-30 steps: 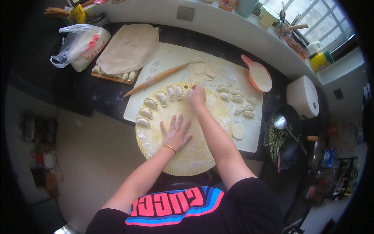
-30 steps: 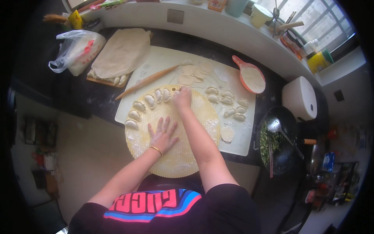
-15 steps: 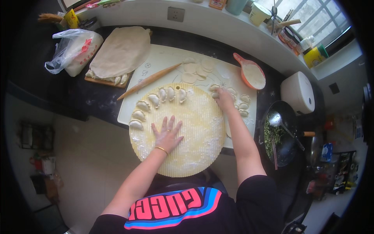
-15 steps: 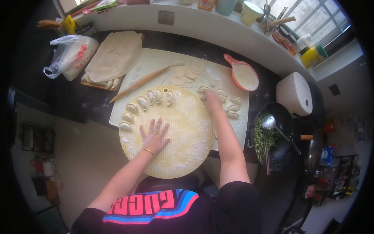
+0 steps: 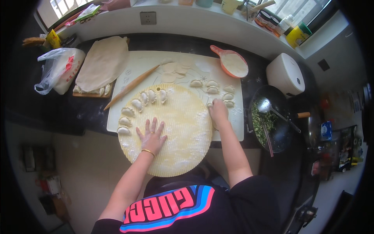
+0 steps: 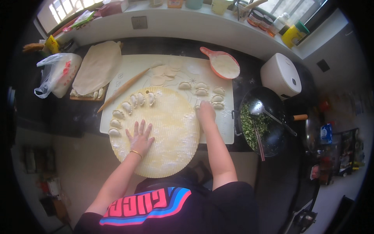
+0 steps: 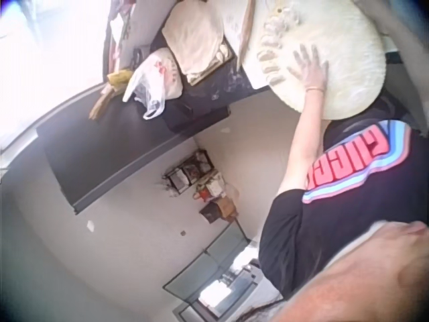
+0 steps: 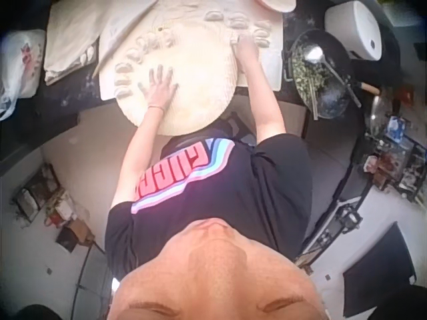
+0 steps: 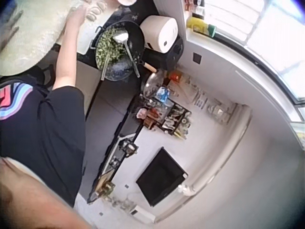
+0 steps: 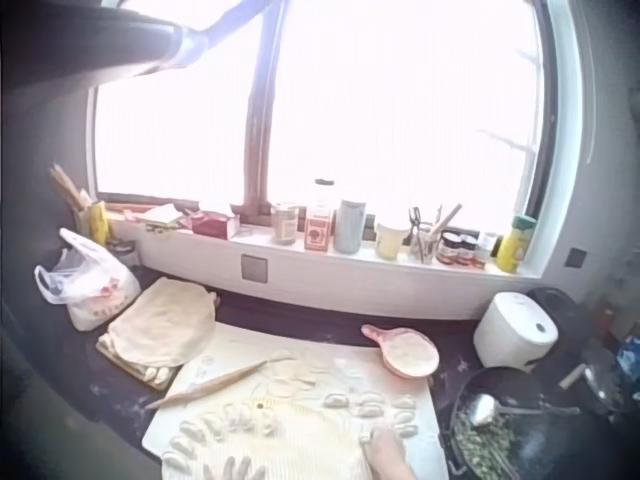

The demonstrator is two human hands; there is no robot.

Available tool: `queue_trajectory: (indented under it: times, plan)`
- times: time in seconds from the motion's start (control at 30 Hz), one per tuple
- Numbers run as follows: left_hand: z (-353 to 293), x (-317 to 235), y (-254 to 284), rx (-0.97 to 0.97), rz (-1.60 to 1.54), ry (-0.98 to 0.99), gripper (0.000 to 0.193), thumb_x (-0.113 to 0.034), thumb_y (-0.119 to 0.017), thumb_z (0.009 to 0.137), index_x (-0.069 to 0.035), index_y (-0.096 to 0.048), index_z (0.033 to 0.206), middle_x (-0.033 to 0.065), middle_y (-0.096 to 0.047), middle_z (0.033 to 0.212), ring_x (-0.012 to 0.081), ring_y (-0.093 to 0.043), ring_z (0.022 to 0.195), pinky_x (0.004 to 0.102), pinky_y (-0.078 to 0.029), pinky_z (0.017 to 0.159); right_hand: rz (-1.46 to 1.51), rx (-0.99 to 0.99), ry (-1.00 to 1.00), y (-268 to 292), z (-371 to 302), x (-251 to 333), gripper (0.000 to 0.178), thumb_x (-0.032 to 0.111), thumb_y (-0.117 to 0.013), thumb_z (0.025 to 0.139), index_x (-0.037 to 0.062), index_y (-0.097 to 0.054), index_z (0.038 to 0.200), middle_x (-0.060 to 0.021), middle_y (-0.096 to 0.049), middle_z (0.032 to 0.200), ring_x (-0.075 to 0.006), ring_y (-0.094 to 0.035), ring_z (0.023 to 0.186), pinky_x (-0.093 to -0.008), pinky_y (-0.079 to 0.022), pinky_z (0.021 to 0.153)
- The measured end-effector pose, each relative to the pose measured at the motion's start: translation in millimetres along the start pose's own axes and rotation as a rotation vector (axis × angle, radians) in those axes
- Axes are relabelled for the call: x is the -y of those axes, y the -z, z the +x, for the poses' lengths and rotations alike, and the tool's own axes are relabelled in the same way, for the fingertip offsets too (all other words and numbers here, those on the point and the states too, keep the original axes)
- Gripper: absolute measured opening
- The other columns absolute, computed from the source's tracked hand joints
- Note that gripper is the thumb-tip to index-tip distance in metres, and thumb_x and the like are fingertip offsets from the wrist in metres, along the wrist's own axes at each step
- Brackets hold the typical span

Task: The person prepares dumplings by placing a green vegetable filling onto round dough wrappers using chopsticks. They fold and seal each dumpling by hand, arranging the finished units on a cutting board and a round bamboo tray.

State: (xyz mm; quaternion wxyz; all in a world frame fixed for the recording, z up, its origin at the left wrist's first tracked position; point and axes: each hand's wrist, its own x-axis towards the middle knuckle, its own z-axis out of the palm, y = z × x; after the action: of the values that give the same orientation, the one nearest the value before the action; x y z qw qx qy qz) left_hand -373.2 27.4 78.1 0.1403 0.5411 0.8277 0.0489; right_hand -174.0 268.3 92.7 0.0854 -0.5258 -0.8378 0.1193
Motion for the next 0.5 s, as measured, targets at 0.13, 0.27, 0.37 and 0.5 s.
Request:
queue_trajectory:
  times: [0.13, 0.27, 0.37, 0.5]
  plan:
    - [-1, -1, -2, -0.039, -0.001, -0.021, 0.059, -0.045, -0.051, 0.083, -0.031, -0.031, 0.137, 0.0012, -0.012, 0.149, 0.0266, -0.006, 0.137, 0.0651, 0.005, 0.1, 0.011, -0.074, -0.048, 7, -14, -2, 0.019, 0.013, -0.061, 0.077, 0.0045, -0.054, 0.092, -0.0137, -0.054, 0.095, -0.0315, -0.054, 0.094, -0.0417, -0.048, 0.074]
    - [-2, -5, 6, -0.014, -0.007, -0.02, 0.06, -0.043, -0.05, 0.083, -0.029, -0.03, 0.138, 0.0012, -0.011, 0.149, 0.0261, -0.004, 0.138, 0.0635, 0.004, 0.102, -0.026, -0.197, 0.049, -10, 10, -9, 0.025, 0.013, -0.063, 0.075, 0.0059, -0.054, 0.098, -0.014, -0.054, 0.098, -0.0318, -0.052, 0.095, -0.0414, -0.046, 0.078]
    - [-3, -3, 8, 0.0, -0.002, -0.011, 0.06, -0.044, -0.05, 0.084, -0.029, -0.03, 0.138, 0.001, -0.012, 0.149, 0.0257, -0.005, 0.138, 0.0639, 0.004, 0.102, -0.024, -0.193, 0.196, -17, 20, -8, 0.023, 0.014, -0.061, 0.076, 0.0054, -0.054, 0.096, -0.0135, -0.053, 0.096, -0.0317, -0.051, 0.096, -0.0422, -0.046, 0.078]
    - [-2, -1, 4, 0.014, 0.063, -0.016, 0.058, -0.049, -0.042, 0.087, -0.032, -0.026, 0.139, -0.0005, -0.01, 0.15, 0.025, -0.004, 0.138, 0.0659, 0.002, 0.101, -0.014, -0.211, 0.158, -27, 29, -6, 0.023, 0.015, -0.061, 0.075, 0.0052, -0.056, 0.095, -0.014, -0.054, 0.096, -0.0323, -0.051, 0.095, -0.0425, -0.045, 0.078]
